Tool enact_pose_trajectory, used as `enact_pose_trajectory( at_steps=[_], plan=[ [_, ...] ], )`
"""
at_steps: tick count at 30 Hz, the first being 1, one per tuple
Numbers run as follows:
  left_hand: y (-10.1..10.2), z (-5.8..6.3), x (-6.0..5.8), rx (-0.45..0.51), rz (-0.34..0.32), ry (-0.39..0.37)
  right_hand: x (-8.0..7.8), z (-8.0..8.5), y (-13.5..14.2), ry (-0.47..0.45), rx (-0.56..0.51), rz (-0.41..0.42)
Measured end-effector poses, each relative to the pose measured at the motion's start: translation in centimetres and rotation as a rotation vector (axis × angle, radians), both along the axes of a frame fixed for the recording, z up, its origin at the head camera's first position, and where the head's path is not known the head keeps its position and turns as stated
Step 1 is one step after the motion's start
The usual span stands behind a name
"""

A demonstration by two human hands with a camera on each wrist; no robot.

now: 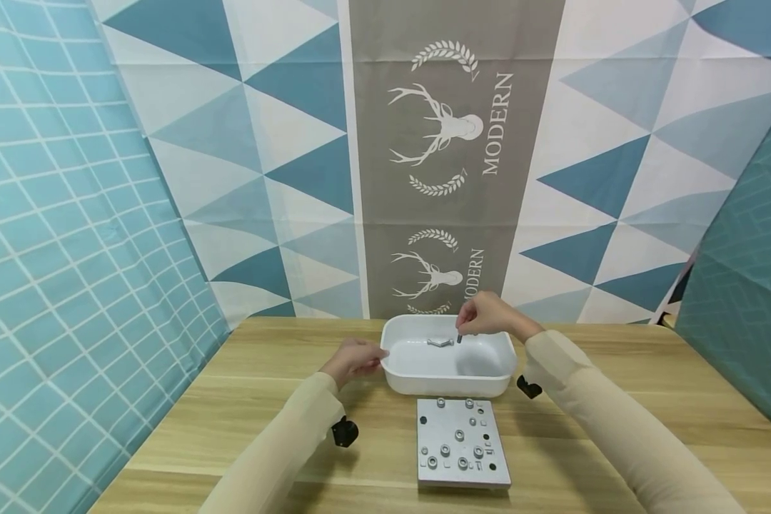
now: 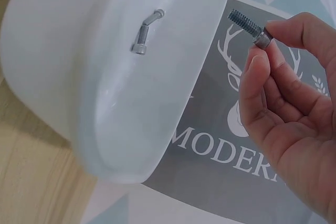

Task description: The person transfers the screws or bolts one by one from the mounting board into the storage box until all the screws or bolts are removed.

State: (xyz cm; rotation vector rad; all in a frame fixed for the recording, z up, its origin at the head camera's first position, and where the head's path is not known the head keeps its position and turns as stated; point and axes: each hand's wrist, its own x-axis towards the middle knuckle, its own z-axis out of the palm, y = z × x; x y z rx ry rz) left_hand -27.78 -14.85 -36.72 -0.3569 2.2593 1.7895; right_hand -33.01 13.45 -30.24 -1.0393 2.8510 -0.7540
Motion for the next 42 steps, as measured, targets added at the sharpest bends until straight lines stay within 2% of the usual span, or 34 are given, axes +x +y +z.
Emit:
enact_pose_trajectory(
  at_steps=[18,28,42],
  plan=[
    [0.1,0.0,0.1,-0.015,-0.001,0.002,-1.3,0.1,-1.1,-0.114,-0.004,-0.063],
    [0.1,-0.1,0.0,0.003,0.003,0.004,-2.2,0.0,-1.7,-0.104,0.023,-0.077],
    [0.1,-0.1,0.3,0.015,-0.010,0.028,-3.6,-1.0,-2.4,-0.171,0.026,-0.129]
  ],
)
